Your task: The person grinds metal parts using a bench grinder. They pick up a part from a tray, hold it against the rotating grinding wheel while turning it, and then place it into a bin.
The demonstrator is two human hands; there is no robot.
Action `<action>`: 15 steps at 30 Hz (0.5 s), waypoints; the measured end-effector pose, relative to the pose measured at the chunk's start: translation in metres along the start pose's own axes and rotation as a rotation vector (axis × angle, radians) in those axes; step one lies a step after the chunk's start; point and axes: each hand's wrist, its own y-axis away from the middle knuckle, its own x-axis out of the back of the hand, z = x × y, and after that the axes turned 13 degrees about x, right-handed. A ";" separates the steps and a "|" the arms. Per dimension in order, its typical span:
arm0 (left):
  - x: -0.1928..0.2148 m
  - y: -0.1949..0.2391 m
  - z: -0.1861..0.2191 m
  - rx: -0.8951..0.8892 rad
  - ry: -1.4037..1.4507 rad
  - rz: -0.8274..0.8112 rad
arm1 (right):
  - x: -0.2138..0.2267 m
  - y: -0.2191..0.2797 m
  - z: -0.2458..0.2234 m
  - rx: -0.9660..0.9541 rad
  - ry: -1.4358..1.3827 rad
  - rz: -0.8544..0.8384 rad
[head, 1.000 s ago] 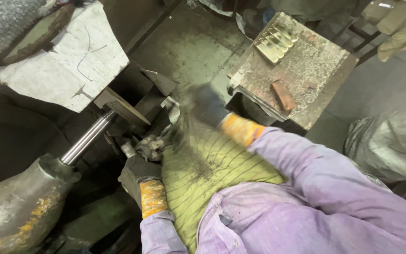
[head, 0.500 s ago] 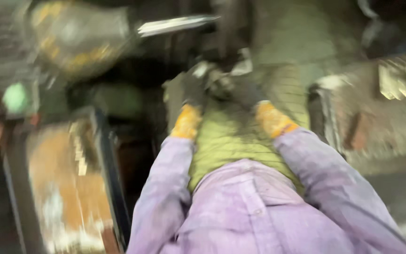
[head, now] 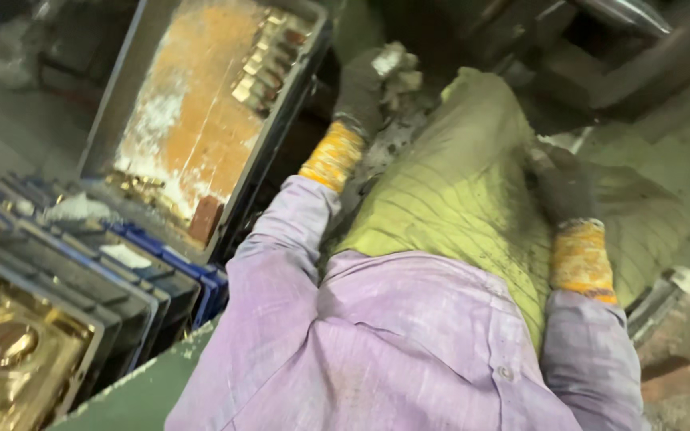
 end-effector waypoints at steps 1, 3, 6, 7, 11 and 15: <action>0.022 0.000 0.005 -0.085 -0.081 0.100 | 0.001 0.000 -0.005 0.018 -0.023 0.000; 0.072 -0.005 0.018 -0.264 -0.284 0.298 | 0.004 0.002 -0.012 -0.032 -0.025 -0.016; 0.152 -0.011 0.035 -0.520 -0.651 0.593 | 0.004 0.003 -0.016 0.101 0.094 -0.051; 0.177 -0.010 0.037 -0.600 -0.779 0.682 | 0.006 0.002 -0.016 0.182 0.152 -0.055; 0.258 0.000 0.054 -0.370 -0.127 0.882 | 0.005 0.001 -0.016 0.097 0.054 -0.028; 0.304 0.022 0.056 -0.103 0.044 0.986 | 0.005 0.003 -0.021 0.047 -0.038 -0.023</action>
